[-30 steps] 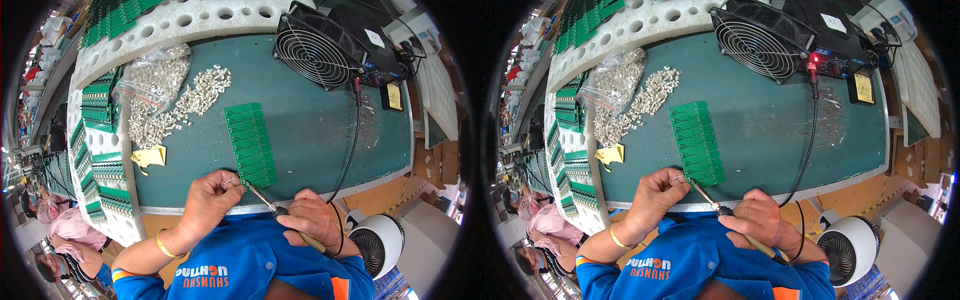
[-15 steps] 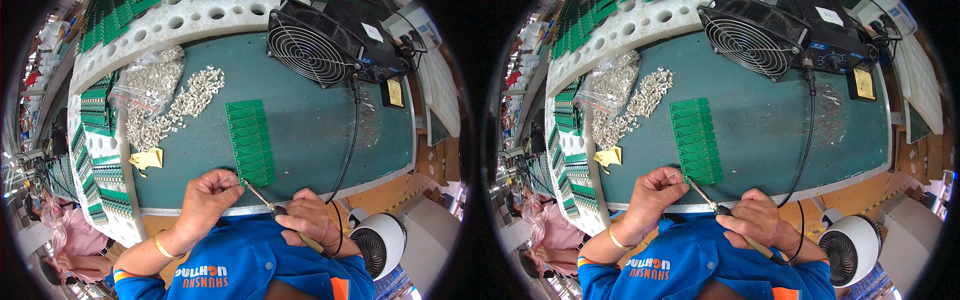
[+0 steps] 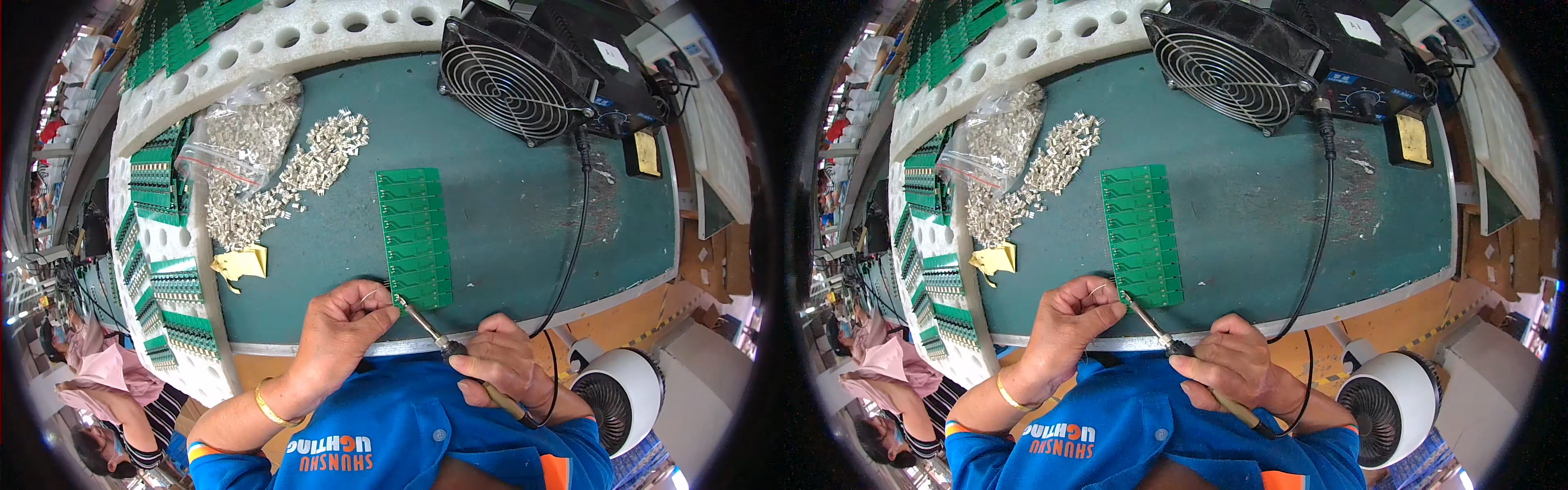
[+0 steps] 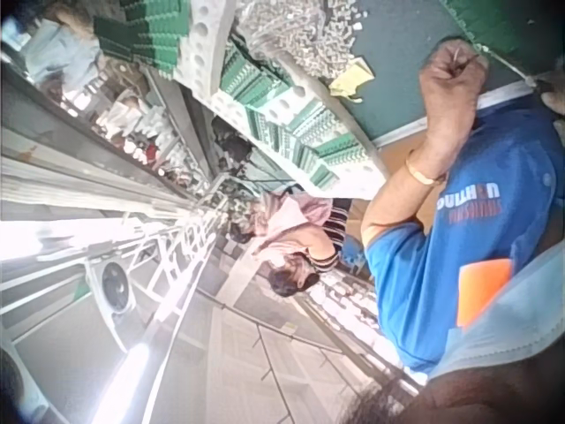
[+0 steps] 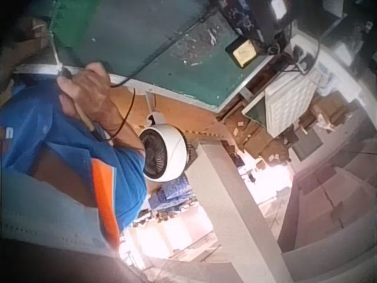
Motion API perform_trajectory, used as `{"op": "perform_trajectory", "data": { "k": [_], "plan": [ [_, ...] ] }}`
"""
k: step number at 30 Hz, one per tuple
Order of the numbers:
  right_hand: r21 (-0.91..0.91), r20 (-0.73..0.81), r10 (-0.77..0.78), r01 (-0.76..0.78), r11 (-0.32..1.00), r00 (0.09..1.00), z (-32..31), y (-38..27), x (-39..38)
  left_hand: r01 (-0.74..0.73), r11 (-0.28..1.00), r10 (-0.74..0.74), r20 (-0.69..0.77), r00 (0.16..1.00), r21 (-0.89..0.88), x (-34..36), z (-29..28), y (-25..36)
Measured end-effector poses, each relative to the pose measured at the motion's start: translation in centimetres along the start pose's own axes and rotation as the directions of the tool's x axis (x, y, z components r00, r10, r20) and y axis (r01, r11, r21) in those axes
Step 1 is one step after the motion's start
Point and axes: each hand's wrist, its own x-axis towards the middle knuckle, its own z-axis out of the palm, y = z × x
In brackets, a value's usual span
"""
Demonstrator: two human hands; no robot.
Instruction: The person solders electronic components onto circuit boards using a soldering iron and solder wire, turning and positioning the boards by hand on the table.
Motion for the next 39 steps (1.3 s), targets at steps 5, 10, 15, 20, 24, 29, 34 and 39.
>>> {"op": "perform_trajectory", "data": {
  "k": [5,10,15,20,24,29,34,39],
  "plan": [
    [0.011,-0.024,0.002,-0.002,1.0,1.0,0.19,-0.04,0.02,0.006,1.0,-0.007,0.01,1.0,0.015,-0.01,-0.18,0.17],
    [0.042,-0.029,0.022,-0.021,0.999,0.999,0.01,-0.16,0.14,0.004,1.0,-0.004,0.014,1.0,0.018,-0.04,-0.05,0.23],
    [0.058,-0.032,0.026,-0.024,0.998,0.999,0.1,-0.23,0.23,0.009,1.0,-0.009,0.018,1.0,-0.004,0.08,-0.12,0.35],
    [0.0,-0.018,0.004,-0.004,1.0,1.0,0.21,-0.22,-0.01,0.026,1.0,-0.026,0.02,0.999,-0.007,0.05,-0.17,0.5],
    [-0.03,-0.013,-0.002,0.002,1.0,1.0,0.23,-0.14,-0.2,0.042,0.999,-0.042,0.009,0.999,0.004,0.17,-0.12,0.33],
    [-0.012,-0.019,0.014,-0.014,1.0,1.0,0.26,-0.03,-0.27,0.065,0.997,-0.065,0.001,0.998,-0.04,0.32,-0.33,0.33],
    [0.009,-0.029,0.014,-0.014,1.0,0.999,0.2,0.06,-0.2,0.073,0.996,-0.073,0.009,0.997,-0.047,0.29,-0.42,0.38],
    [0.022,-0.022,0.022,-0.022,1.0,1.0,0.12,0.04,-0.12,0.045,0.997,-0.046,-0.01,0.999,-0.065,0.26,-0.18,0.43]
  ]
}}
